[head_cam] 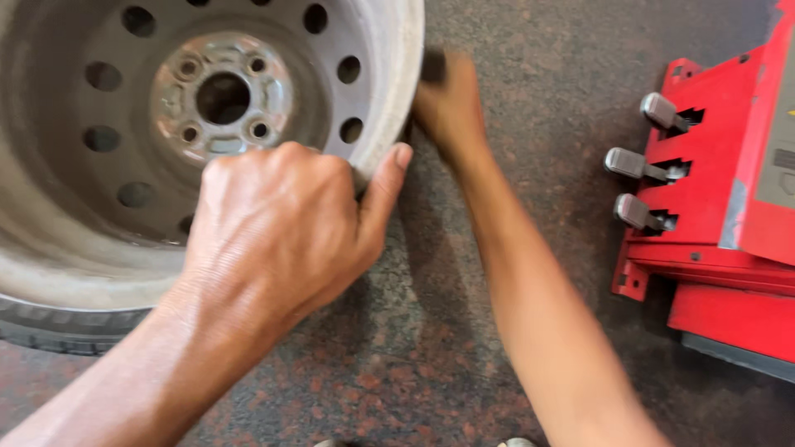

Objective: The person scrubs the outer rim of a car wheel with a small abrasive pad. They hold the wheel steady with one hand while moving the pad back and forth along the curved edge. The wheel remains on the floor throughout the clip.

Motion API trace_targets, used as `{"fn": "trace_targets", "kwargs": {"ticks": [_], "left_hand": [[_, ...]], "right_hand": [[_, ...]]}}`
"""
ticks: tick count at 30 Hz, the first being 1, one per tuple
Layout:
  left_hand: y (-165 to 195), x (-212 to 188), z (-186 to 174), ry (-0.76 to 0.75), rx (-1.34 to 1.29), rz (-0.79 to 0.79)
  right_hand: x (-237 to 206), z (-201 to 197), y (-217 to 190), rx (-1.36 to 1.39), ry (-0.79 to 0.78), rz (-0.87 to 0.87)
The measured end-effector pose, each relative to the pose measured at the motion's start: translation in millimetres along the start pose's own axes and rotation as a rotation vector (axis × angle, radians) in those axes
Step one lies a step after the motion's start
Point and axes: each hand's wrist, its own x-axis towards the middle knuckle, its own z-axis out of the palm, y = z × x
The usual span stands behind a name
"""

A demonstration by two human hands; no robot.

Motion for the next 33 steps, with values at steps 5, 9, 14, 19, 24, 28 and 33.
{"fn": "trace_targets", "kwargs": {"ticks": [5, 9, 14, 19, 24, 28, 33], "left_hand": [[-1.2, -0.8, 1.7, 0.154, -0.046, 0.102], [-3.8, -1.4, 7.2, 0.179, -0.050, 0.097], [-4.4, -0.3, 7.9, 0.226, -0.056, 0.134], [-3.4, 2.1, 6.0, 0.028, -0.034, 0.042], [-5.9, -0.8, 10.4, 0.213, -0.098, 0.130], [-6.9, -1.2, 13.9, 0.311, -0.038, 0.152], [-4.7, 1.2, 13.7, 0.166, -0.047, 0.087]], "right_hand": [[-29.7, 2.4, 1.1, 0.019, 0.148, -0.297], [-18.4, 2.5, 3.3, -0.010, 0.077, -0.097], [-21.1, 5.2, 2.4, -0.018, 0.105, -0.230], [-40.6, 11.7, 6.8, 0.146, 0.144, -0.112], [-40.2, 16.2, 12.9, 0.120, 0.170, -0.203], [-73.6, 32.3, 26.6, 0.318, 0.321, -0.233], [-59.6, 25.3, 14.6, 0.374, 0.215, 0.027]]}}
